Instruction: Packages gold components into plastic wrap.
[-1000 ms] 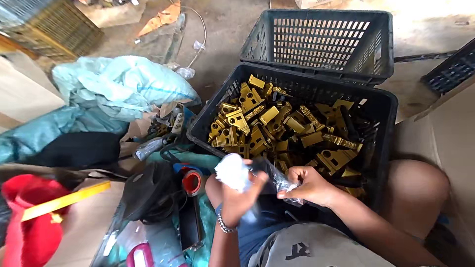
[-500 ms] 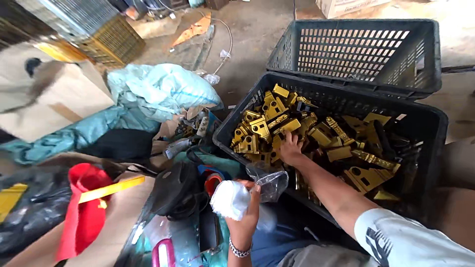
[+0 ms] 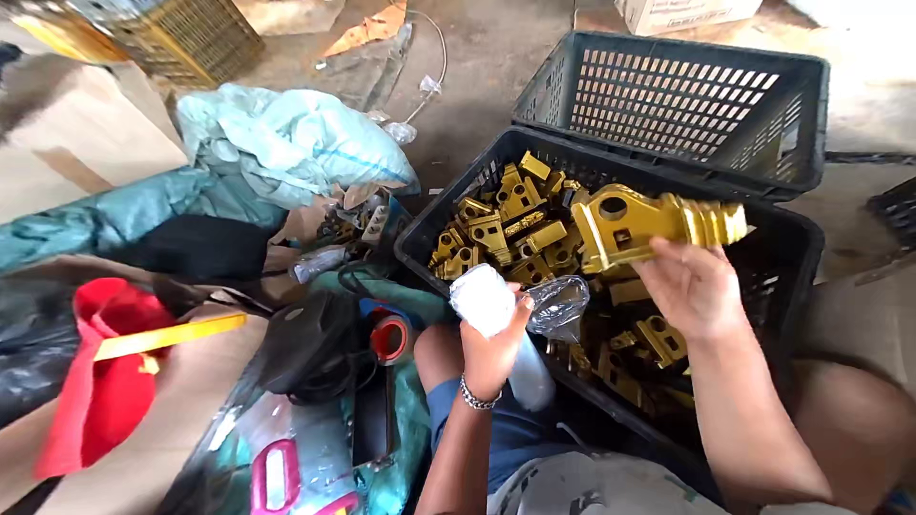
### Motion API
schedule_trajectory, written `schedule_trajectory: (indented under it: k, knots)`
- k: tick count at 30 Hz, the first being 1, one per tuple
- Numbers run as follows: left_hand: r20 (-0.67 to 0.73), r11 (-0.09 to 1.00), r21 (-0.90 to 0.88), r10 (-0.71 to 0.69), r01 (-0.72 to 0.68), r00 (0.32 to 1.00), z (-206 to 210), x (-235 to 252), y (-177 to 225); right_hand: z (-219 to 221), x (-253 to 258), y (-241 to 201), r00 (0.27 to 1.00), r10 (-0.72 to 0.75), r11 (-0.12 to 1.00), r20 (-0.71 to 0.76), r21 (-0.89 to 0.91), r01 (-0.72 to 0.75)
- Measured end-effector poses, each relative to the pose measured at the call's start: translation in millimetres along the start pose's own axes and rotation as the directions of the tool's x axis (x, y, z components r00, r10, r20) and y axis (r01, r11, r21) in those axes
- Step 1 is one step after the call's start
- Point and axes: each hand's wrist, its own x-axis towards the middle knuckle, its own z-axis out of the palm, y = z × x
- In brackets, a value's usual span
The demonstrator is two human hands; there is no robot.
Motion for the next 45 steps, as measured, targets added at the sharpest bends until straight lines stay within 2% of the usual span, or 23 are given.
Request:
schedule_trajectory:
  k: [3, 5, 7, 9, 11, 14, 15, 16, 17, 19, 20, 23, 26, 28, 29, 30, 32, 34, 35, 37, 39, 41, 45]
  knots:
    - [0.044, 0.971, -0.203, -0.122, 0.128, 0.992, 19, -8, -1, -6, -27, 9, 0.979, 0.156, 0.987, 0.132, 0.026, -0.161]
    - [0.040, 0.913, -0.329, -0.242, 0.241, 0.970, 26, -14, 3, -3, -38, 24, 0.980, 0.172, 0.983, 0.100, -0.074, -0.165]
    - [0.071, 0.819, -0.471, -0.335, 0.327, 0.940, 24, -11, 7, -5, -50, 36, 0.991, -0.009, 0.962, 0.133, -0.271, 0.045]
    - [0.049, 0.788, -0.516, -0.364, 0.336, 0.930, 15, -7, 15, -15, -62, 39, 0.919, -0.169, 0.852, 0.355, -0.417, 0.318]
    - [0.025, 0.846, -0.445, -0.315, 0.293, 0.949, 5, -5, 21, -26, -66, 36, 0.834, -0.193, 0.726, 0.516, -0.497, 0.476]
    - [0.126, 0.974, -0.152, -0.148, 0.166, 0.981, 13, -25, 16, -34, -57, 39, 0.848, -0.202, 0.376, 0.491, -0.760, 0.530]
    - [0.179, 0.990, -0.091, -0.087, 0.105, 0.980, 20, -33, 12, -31, -54, 39, 0.866, -0.161, 0.338, 0.473, -0.798, 0.499]
    - [0.215, 0.994, -0.083, -0.049, 0.068, 0.975, 26, -38, 10, -26, -54, 38, 0.898, -0.086, 0.399, 0.432, -0.811, 0.429]
    - [0.257, 0.992, -0.108, -0.032, 0.062, 0.966, 27, -38, 8, -23, -56, 34, 0.925, 0.021, 0.547, 0.380, -0.779, 0.307]
    - [0.368, 0.986, -0.156, -0.001, 0.062, 0.930, 18, -31, 5, -21, -57, 22, 0.908, 0.280, 0.852, 0.311, -0.517, -0.086]
    - [0.439, 0.986, -0.158, 0.026, 0.048, 0.898, 11, -28, 3, -20, -55, 19, 0.899, 0.319, 0.887, 0.300, -0.429, -0.171]
    - [0.569, 0.974, -0.175, -0.017, 0.142, 0.822, -2, -29, 10, -23, -42, 22, 0.915, 0.246, 0.852, 0.319, -0.522, -0.047]
    - [0.442, 0.902, -0.267, -0.197, 0.339, 0.875, -16, -30, 15, -40, -15, 11, 0.949, 0.150, 0.833, 0.278, -0.553, 0.031]
    - [0.274, 0.947, -0.148, -0.239, 0.287, 0.932, -23, -29, 13, -48, 9, 2, 0.995, 0.080, 0.956, -0.062, -0.277, -0.095]
    - [0.210, 0.976, -0.014, -0.208, 0.216, 0.955, -23, -31, 9, -45, 19, -1, 0.964, 0.132, 0.979, -0.230, -0.122, -0.163]
    - [0.190, 0.988, 0.114, -0.126, 0.106, 0.974, -21, -34, 0, -40, 22, 0, 0.937, 0.207, 0.970, -0.282, -0.067, -0.234]
    - [0.201, 0.962, 0.227, 0.103, -0.149, 0.974, -13, -35, -22, -23, 4, 17, 0.947, 0.314, 0.894, -0.066, -0.315, -0.319]
    - [0.187, 0.957, 0.163, 0.210, -0.241, 0.960, -1, -35, -34, -4, -25, 36, 0.894, 0.370, 0.811, 0.251, -0.557, -0.179]
    - [0.193, 0.961, 0.134, 0.215, -0.243, 0.957, 1, -35, -33, 1, -34, 40, 0.876, 0.361, 0.800, 0.320, -0.589, -0.114]
    - [0.261, 0.956, 0.143, 0.212, -0.255, 0.942, -1, -36, -25, 1, -40, 38, 0.887, 0.354, 0.797, 0.295, -0.591, -0.122]
    - [0.346, 0.955, 0.150, 0.193, -0.257, 0.918, -5, -36, -21, -2, -42, 32, 0.837, 0.437, 0.795, 0.330, -0.577, -0.187]
    - [0.384, 0.974, 0.141, 0.110, -0.176, 0.917, -7, -38, -18, -1, -45, 33, 0.796, 0.496, 0.782, 0.347, -0.578, -0.235]
    - [0.417, 0.972, 0.097, -0.236, 0.215, 0.878, -2, -40, 2, 3, -49, 39, 0.833, 0.496, 0.791, 0.243, -0.523, -0.318]
